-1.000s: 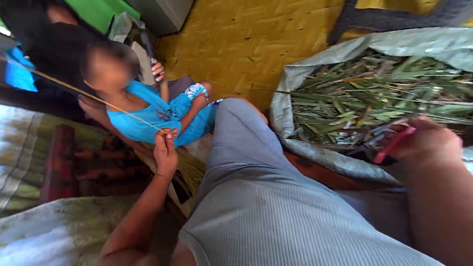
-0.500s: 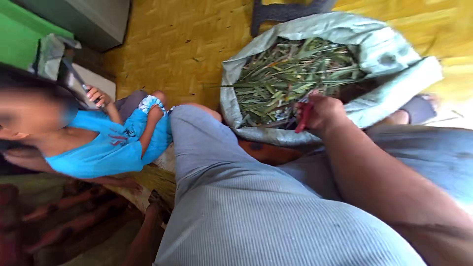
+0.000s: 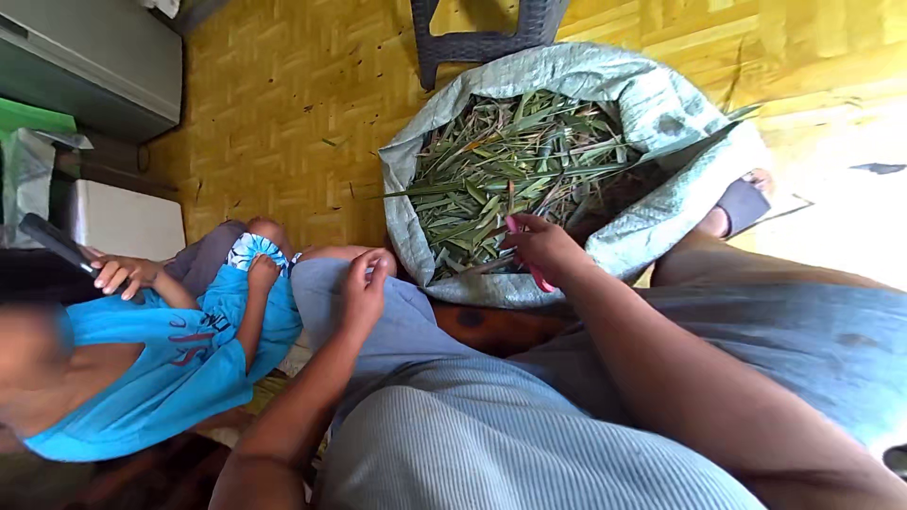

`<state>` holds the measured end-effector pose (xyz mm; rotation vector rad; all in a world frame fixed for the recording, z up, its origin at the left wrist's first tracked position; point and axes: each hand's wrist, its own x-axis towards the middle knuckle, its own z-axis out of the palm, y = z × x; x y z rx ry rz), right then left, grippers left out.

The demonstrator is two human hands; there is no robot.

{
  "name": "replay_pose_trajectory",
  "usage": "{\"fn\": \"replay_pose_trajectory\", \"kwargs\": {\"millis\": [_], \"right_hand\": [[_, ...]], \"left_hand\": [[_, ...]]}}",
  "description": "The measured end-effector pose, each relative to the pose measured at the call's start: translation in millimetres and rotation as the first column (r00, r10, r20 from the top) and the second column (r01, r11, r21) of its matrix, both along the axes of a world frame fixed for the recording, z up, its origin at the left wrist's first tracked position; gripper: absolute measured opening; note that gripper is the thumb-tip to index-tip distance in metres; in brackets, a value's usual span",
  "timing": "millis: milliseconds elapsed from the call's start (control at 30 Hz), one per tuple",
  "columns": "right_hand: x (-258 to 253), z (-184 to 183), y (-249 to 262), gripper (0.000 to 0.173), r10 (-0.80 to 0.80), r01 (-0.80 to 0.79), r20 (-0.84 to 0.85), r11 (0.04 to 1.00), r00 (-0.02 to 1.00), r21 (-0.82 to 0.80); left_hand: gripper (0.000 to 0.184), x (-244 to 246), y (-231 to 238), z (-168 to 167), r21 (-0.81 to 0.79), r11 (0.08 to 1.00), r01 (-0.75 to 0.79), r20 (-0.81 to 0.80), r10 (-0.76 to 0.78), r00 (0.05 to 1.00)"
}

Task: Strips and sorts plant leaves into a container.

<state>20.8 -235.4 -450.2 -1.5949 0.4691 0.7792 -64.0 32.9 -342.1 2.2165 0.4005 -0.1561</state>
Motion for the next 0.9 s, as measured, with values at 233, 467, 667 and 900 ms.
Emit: {"fn": "replay_pose_trajectory", "kwargs": {"millis": [233, 467, 667, 900], "right_hand": [[7, -3, -4, 0.044, -0.017, 0.02, -0.08, 0.999, 0.997, 0.039], [12, -4, -5, 0.038, -0.128, 0.147, -0.167, 0.984, 0.978, 0.102], [10, -7, -6, 0.036, -0.148, 0.181, -0.233, 0.975, 0.961, 0.129], [11, -4, -7, 0.035, -0.153, 0.193, -0.245, 0.971, 0.957, 0.145]], "left_hand": [[0.033, 153, -37, -117, -0.309, 0.759, -0.573, -0.525, 0.367, 0.768], [0.034, 212, -45, -202, -0.221, 0.654, -0.723, -0.656, 0.449, 0.607], [0.043, 235, -44, -231, -0.247, 0.517, -0.819, -0.713, 0.476, 0.515], [0.013, 243, -44, -226, -0.334, 0.426, -0.841, -0.643, 0.549, 0.534]]}}
